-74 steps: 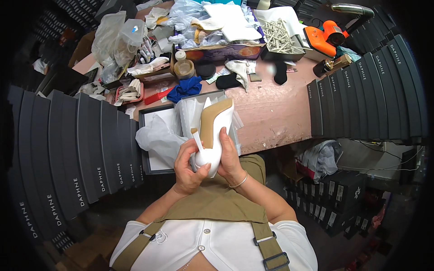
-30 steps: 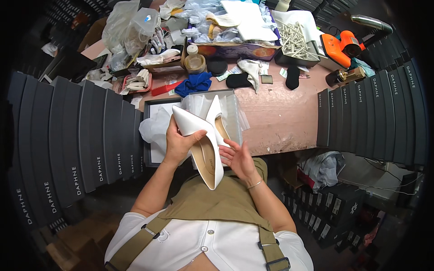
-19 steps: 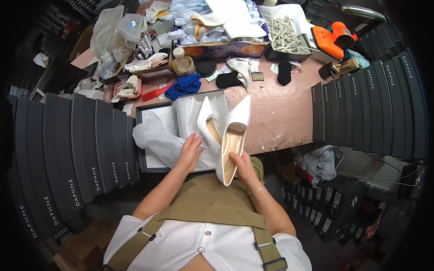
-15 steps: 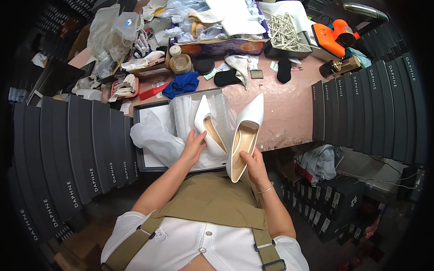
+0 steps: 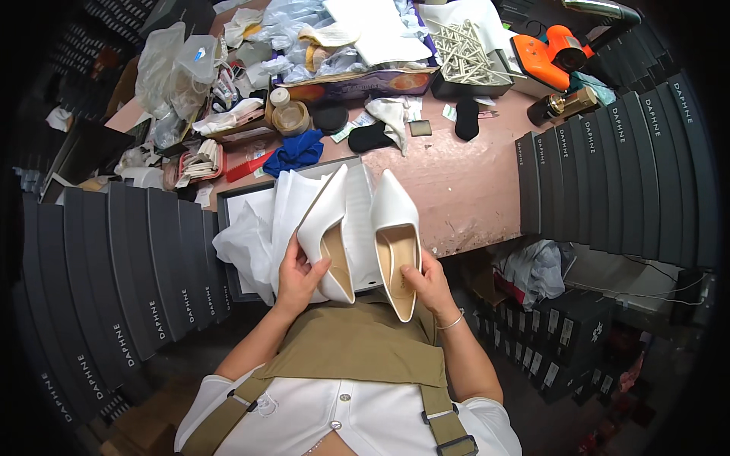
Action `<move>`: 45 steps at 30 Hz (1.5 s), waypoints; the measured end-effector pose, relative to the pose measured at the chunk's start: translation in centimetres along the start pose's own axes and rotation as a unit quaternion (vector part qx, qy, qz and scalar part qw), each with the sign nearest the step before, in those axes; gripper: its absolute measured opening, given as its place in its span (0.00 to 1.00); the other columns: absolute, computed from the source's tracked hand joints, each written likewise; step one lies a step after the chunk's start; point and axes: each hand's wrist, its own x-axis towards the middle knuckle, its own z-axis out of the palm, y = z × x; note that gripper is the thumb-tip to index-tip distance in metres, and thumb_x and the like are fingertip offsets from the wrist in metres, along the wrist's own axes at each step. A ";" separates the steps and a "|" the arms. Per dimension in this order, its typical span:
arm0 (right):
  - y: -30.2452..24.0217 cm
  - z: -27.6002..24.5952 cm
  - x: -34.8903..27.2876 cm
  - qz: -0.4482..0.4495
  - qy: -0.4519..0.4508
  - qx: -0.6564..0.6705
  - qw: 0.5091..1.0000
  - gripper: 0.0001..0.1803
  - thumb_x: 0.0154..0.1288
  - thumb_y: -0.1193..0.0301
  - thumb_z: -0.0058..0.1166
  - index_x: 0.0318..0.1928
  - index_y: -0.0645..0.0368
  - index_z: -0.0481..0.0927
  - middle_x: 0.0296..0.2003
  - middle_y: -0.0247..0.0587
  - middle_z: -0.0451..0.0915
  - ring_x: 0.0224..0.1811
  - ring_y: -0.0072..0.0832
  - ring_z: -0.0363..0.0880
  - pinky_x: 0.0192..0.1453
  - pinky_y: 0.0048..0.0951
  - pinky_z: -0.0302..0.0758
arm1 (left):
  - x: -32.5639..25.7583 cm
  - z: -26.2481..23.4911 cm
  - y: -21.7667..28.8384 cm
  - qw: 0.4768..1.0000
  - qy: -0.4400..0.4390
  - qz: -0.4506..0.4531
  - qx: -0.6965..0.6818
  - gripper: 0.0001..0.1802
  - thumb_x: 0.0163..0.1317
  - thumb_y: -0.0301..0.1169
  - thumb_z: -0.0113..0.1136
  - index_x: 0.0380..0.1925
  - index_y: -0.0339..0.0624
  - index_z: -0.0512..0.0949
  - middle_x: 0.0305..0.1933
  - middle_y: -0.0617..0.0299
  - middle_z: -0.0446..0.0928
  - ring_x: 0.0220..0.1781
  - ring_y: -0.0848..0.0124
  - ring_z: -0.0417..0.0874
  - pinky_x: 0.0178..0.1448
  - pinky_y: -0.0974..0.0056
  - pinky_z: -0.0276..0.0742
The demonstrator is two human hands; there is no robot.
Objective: Inspecting and packing high-heeled shoes into boxes.
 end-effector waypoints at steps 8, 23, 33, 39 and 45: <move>1.3 1.0 0.0 0.003 -0.019 -0.063 0.998 0.22 0.63 0.67 0.53 0.55 0.65 0.73 0.41 0.35 0.80 0.41 0.16 0.74 0.47 0.22 0.73 | -1.7 -0.6 -0.6 0.998 -0.007 -0.001 0.059 0.44 0.59 0.26 0.64 0.70 0.35 0.48 0.59 0.44 0.68 0.55 0.64 0.77 0.58 0.62 0.76; 0.5 0.3 -0.2 -0.006 -0.028 -0.085 0.996 0.23 0.63 0.70 0.52 0.57 0.66 0.71 0.42 0.36 0.80 0.41 0.18 0.75 0.48 0.23 0.73 | -1.3 1.4 -1.5 0.998 0.001 0.017 0.053 0.45 0.58 0.26 0.66 0.69 0.34 0.49 0.62 0.46 0.64 0.63 0.61 0.70 0.64 0.59 0.72; -0.4 0.6 0.4 -0.006 0.001 0.053 0.999 0.25 0.67 0.70 0.47 0.63 0.66 0.65 0.50 0.38 0.76 0.51 0.19 0.72 0.56 0.24 0.70 | 1.1 1.0 0.4 0.920 -0.016 -0.237 -0.311 0.29 0.59 0.37 0.54 0.58 0.34 0.64 0.51 0.50 0.73 0.52 0.65 0.77 0.54 0.62 0.77; 1.3 4.5 5.0 -0.026 -0.037 -0.114 0.992 0.29 0.72 0.62 0.45 0.68 0.61 0.59 0.60 0.48 0.69 0.58 0.28 0.70 0.62 0.28 0.66 | 1.5 -2.0 3.5 0.911 -0.031 -0.180 -0.370 0.29 0.66 0.45 0.47 0.60 0.33 0.64 0.51 0.49 0.73 0.52 0.64 0.78 0.54 0.62 0.78; -4.9 6.5 4.1 -0.048 -0.221 0.033 0.973 0.58 0.60 0.55 0.61 0.72 0.64 0.31 0.68 0.65 0.53 0.68 0.46 0.61 0.69 0.33 0.60 | -0.7 0.3 1.7 0.997 -0.014 0.030 -0.068 0.34 0.68 0.39 0.55 0.66 0.35 0.54 0.64 0.55 0.63 0.65 0.68 0.65 0.68 0.64 0.59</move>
